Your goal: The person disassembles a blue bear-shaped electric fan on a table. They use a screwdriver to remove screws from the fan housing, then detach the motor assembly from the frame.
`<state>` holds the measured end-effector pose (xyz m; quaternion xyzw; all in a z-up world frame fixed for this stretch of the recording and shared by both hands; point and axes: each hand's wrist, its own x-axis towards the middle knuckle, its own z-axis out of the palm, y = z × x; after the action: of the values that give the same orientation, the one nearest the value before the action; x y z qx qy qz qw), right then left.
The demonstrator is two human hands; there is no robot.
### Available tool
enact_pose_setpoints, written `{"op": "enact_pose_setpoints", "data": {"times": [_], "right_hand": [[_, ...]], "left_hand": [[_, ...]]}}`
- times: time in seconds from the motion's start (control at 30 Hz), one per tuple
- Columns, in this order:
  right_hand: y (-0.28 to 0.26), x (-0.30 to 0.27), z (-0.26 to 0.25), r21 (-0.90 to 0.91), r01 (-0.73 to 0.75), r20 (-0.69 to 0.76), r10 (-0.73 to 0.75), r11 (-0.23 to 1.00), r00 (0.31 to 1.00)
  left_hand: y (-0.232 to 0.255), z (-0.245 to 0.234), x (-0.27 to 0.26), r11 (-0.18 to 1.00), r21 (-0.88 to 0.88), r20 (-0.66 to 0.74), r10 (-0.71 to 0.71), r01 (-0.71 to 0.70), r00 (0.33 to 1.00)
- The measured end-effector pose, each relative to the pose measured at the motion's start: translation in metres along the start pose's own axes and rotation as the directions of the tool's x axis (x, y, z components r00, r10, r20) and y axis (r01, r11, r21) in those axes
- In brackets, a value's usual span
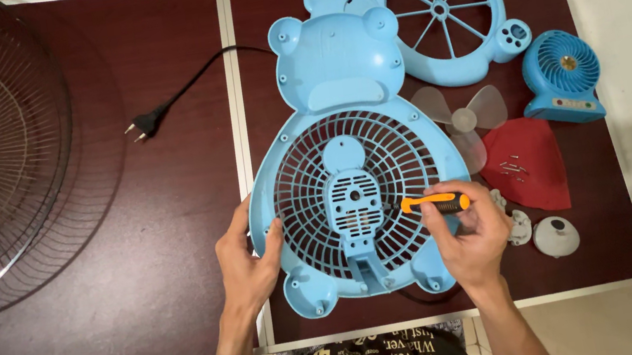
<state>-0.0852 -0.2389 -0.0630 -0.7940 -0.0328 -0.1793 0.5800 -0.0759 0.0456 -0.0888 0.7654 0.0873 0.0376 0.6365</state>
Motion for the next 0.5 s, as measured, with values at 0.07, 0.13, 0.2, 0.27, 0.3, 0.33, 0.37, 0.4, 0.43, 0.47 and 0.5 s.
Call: {"op": "enact_pose_setpoints", "data": {"times": [0.07,0.13,0.2,0.27,0.3,0.33,0.37,0.4,0.43,0.47,0.5], "right_hand": [[0.000,-0.001,0.000,0.010,0.017,0.003,-0.017,1.000,1.000],[0.000,-0.003,0.000,0.004,0.035,0.006,-0.036,0.999,0.999],[-0.001,-0.002,0.000,-0.014,0.059,0.014,-0.059,0.998,0.998],[-0.002,0.001,0.001,-0.048,0.056,0.023,-0.055,0.997,0.998],[-0.002,0.002,0.001,-0.064,0.053,0.027,-0.051,0.997,0.998],[-0.002,0.004,0.002,-0.040,0.047,0.036,-0.046,0.998,0.998],[-0.003,0.007,0.003,-0.016,0.041,0.045,-0.040,0.999,0.998],[-0.004,0.010,0.004,0.008,0.037,0.054,-0.037,0.999,0.998],[-0.006,0.013,0.005,0.020,-0.011,0.051,0.010,1.000,0.999],[-0.008,0.016,0.006,0.032,-0.058,0.050,0.056,0.998,0.997],[-0.011,0.020,0.007,0.045,-0.104,0.048,0.102,0.994,0.994]], "left_hand": [[0.000,-0.001,-0.001,1.000,0.012,-0.004,0.009,-0.009,1.000],[0.001,-0.001,-0.002,1.000,0.003,0.002,0.030,-0.030,1.000],[0.003,-0.001,-0.001,0.998,-0.025,0.008,0.064,-0.064,0.998],[0.004,0.002,0.001,1.000,0.020,-0.016,0.023,-0.023,1.000],[0.005,0.004,0.001,0.999,0.043,-0.029,0.002,-0.001,1.000],[0.005,0.006,0.002,0.998,0.062,-0.045,-0.007,0.010,0.999],[0.006,0.009,0.002,0.996,0.081,-0.061,-0.016,0.021,0.998],[0.007,0.012,0.005,0.995,0.099,-0.079,-0.024,0.031,0.997],[0.009,0.012,0.007,0.995,0.095,-0.087,-0.012,0.020,0.996],[0.010,0.013,0.010,0.996,0.091,-0.095,0.002,0.007,0.995],[0.012,0.015,0.014,0.996,0.086,-0.104,0.015,-0.006,0.994]]}}
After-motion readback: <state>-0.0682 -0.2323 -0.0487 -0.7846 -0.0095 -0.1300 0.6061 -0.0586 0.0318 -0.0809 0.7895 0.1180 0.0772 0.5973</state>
